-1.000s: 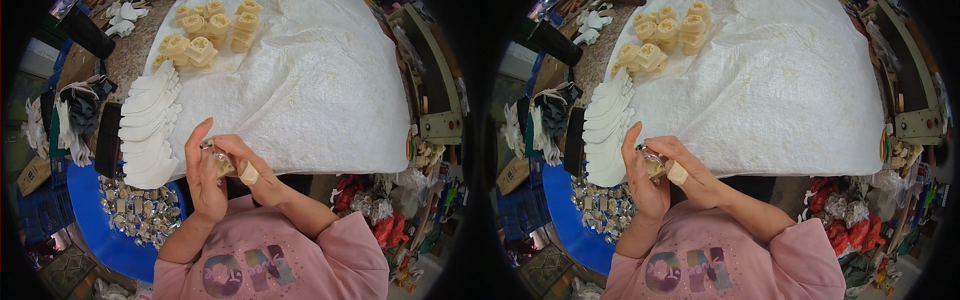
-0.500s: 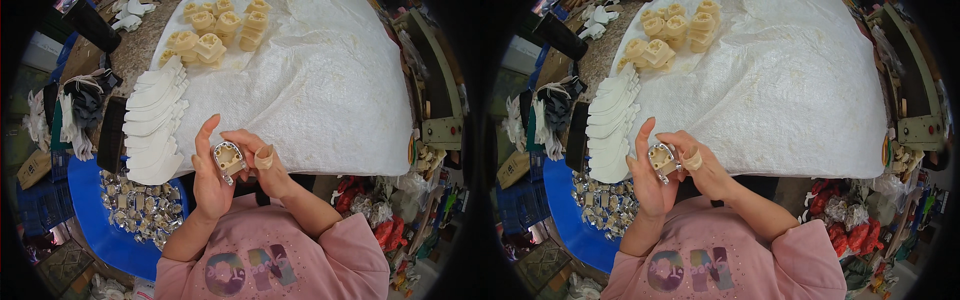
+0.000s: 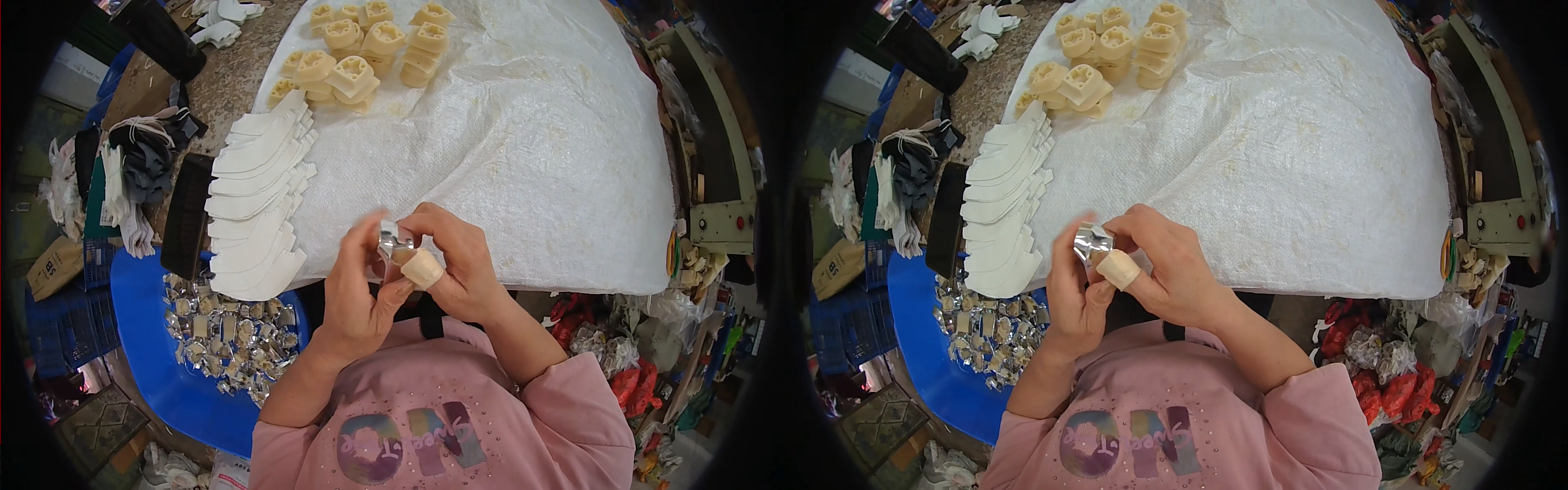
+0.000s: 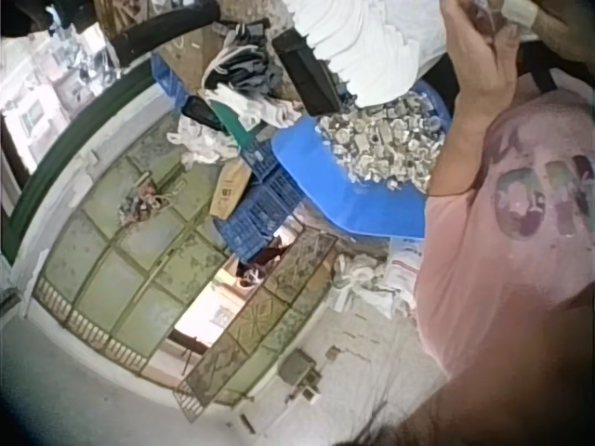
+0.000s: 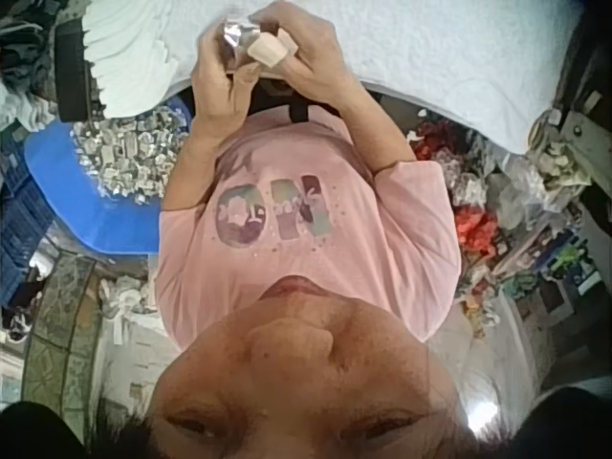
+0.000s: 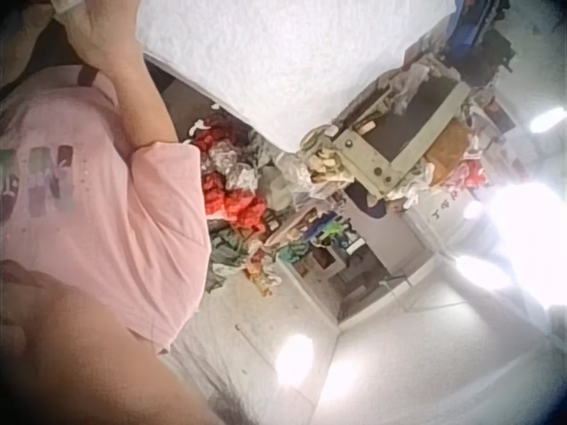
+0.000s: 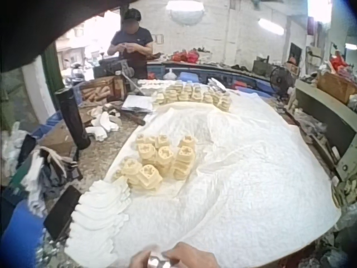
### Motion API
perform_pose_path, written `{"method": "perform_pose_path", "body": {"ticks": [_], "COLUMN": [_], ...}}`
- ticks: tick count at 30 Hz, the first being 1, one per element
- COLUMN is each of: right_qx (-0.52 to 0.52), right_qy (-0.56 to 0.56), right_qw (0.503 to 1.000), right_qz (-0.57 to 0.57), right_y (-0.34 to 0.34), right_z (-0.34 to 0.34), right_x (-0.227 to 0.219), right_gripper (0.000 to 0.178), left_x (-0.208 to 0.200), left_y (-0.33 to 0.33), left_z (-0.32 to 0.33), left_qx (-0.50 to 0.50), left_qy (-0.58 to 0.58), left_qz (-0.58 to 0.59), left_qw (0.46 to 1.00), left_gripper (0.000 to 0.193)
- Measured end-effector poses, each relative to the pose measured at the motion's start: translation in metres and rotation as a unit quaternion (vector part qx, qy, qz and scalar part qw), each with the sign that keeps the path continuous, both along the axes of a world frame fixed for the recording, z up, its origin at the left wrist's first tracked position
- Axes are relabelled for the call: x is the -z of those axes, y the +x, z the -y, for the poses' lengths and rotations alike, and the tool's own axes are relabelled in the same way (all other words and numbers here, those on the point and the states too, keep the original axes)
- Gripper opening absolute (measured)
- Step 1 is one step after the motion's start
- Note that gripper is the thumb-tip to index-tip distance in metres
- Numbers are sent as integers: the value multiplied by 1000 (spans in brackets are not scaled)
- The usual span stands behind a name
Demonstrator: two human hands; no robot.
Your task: The person is seen to be assembling shoe parts.
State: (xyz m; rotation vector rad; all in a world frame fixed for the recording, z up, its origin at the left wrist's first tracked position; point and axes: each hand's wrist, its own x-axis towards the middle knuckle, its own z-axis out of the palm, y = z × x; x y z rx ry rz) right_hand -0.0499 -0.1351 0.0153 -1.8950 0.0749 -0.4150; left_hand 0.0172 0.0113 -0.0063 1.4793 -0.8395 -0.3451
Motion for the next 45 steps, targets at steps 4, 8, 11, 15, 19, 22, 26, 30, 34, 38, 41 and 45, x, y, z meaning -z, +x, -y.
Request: {"method": "perform_pose_path", "body": {"ticks": [4,8,11,15,19,22,26,30,34,38,41,45], "right_qx": [-41,-99,-173,-104,-1,-30,-123,-53,10,-41,-76,-27], "right_qy": [253,388,308,47,28,211,366,222,263,493,520,329], "right_qw": [966,908,934,992,999,975,919,972,962,868,851,943], "right_qz": [-27,-123,-61,-47,-47,-62,-78,-51,-71,-42,-17,-44], "right_y": [3,9,10,7,5,2,-6,-2,2,1,-2,-2], "right_z": [2,15,20,15,5,7,14,-3,-11,-20,-22,-20], "right_x": [9,21,10,3,3,10,18,12,26,26,27,24], "right_gripper": [23,24,23,20,16,16,21,22,24,27,29,29], "left_x": [-14,-23,-26,-20,-19,-12,-14,-5,1,-3,0,1], "left_y": [6,9,6,5,5,4,2,-4,-2,-2,-5,-6], "left_z": [-1,-2,-7,-5,2,6,7,15,20,14,15,17], "left_qx": [-15,-20,-3,-2,-42,-64,-65,-138,-173,-193,-209,-225], "left_qy": [47,106,90,91,104,70,53,52,46,74,44,76], "left_qz": [-68,92,120,118,115,131,176,225,239,222,220,270], "left_qw": [996,990,989,989,987,987,981,963,954,953,952,933], "left_gripper": [44,52,50,51,50,48,48,51,50,52,49,53]}}
